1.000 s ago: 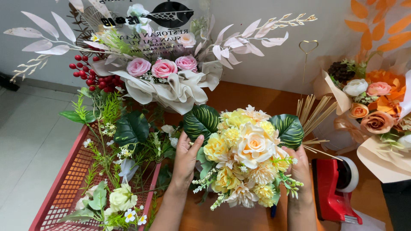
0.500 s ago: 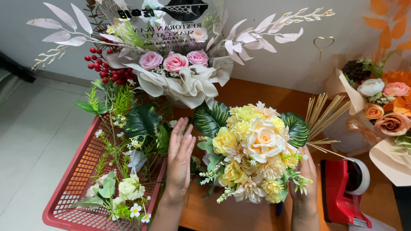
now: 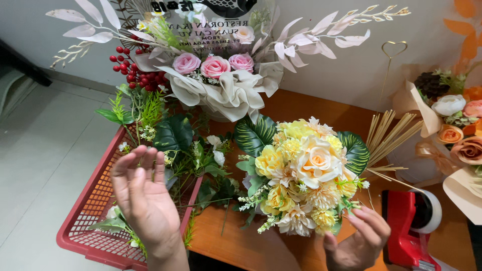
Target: The person arranges a bouquet of artificial flowers by hand, inserting stems into a central foam base and cutting a stem with pliers.
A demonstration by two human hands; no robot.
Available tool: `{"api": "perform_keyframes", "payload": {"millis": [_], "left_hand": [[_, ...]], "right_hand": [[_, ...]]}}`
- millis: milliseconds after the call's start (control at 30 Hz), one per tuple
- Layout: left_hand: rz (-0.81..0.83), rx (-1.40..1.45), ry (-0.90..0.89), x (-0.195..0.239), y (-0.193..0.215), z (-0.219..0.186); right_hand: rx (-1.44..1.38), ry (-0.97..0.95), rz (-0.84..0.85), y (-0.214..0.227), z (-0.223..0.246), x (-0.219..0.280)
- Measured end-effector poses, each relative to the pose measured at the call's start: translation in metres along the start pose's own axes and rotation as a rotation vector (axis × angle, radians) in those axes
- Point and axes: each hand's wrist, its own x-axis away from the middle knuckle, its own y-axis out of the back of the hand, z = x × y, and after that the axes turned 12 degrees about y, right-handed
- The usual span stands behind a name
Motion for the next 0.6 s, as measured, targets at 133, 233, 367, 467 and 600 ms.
{"api": "perform_keyframes", "payload": {"millis": [133,233,367,467,600], "left_hand": [[-0.19,0.072,-0.148,0.003,0.008,-0.021],[-0.296,0.1,-0.198,0.002,0.017,-0.031],[-0.299,-0.145,-0.236,0.001,0.033,-0.031],[-0.045,-0.809,-0.145,0.004,0.033,-0.029],[0.272,-1.411,-0.046,-0.002,0.033,-0.003]], "right_hand": [[0.148,0.023,0.324,-0.009,0.012,-0.001],[0.175,0.048,0.345,-0.012,0.005,0.005],[0.173,0.087,0.348,-0.007,-0.016,0.021],[0.158,0.101,0.397,-0.004,-0.021,0.016],[0.104,0.109,0.423,0.001,-0.013,0.004]]}}
